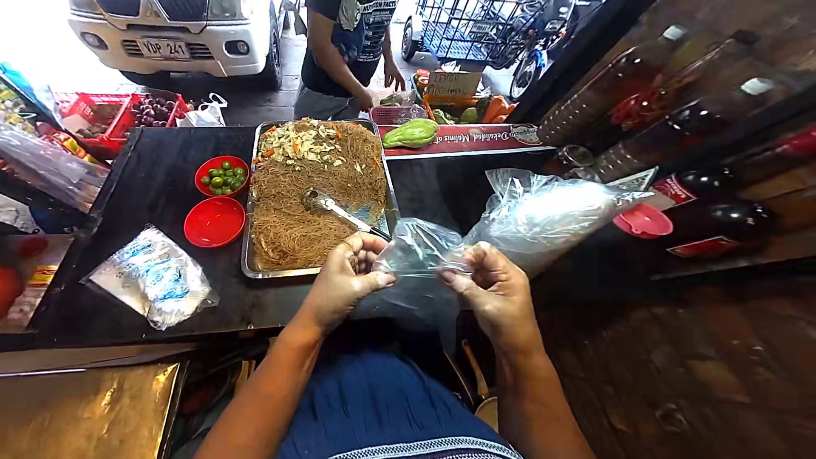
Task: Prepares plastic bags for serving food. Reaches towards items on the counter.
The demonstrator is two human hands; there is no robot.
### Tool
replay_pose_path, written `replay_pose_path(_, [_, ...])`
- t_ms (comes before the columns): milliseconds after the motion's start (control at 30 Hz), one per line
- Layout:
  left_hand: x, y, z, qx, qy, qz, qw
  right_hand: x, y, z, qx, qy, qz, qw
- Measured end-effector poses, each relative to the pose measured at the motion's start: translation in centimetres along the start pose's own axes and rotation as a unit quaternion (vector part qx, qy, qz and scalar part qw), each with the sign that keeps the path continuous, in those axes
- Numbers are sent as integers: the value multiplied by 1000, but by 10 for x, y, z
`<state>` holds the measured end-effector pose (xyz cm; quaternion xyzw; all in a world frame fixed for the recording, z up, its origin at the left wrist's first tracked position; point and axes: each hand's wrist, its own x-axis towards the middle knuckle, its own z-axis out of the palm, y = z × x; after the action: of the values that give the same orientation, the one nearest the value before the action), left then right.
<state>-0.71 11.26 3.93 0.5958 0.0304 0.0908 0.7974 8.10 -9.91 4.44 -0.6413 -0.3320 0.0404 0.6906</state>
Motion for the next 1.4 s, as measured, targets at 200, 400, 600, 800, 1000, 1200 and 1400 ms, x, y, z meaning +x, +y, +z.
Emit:
replay_pose_path(200, [2, 0, -20, 57, -168, -23, 984, -1, -9, -7, 223, -49, 79, 970])
replay_pose_path(400, [15, -4, 3, -48, -247, 0, 968, -4, -7, -12, 218, -168, 60, 959])
replay_pose_path(600, [11, -1, 7, -76, -227, -23, 971, -8, -7, -35, 206, -121, 57, 969])
replay_pose_path(800, [8, -1, 8, 23, -174, -25, 984, -14, 1, -46, 181, -92, 60, 977])
replay_pose_path(1000, [6, -13, 20, 56, -135, 12, 989, -13, 7, -53, 132, -124, 72, 981])
replay_pose_path(1200, [6, -21, 33, 9, -102, -4, 995, -20, 8, -33, -94, -10, -39, 995])
replay_pose_path(1400, [3, -33, 55, 106, -74, 56, 990, -27, -9, -11, -164, -61, 43, 984])
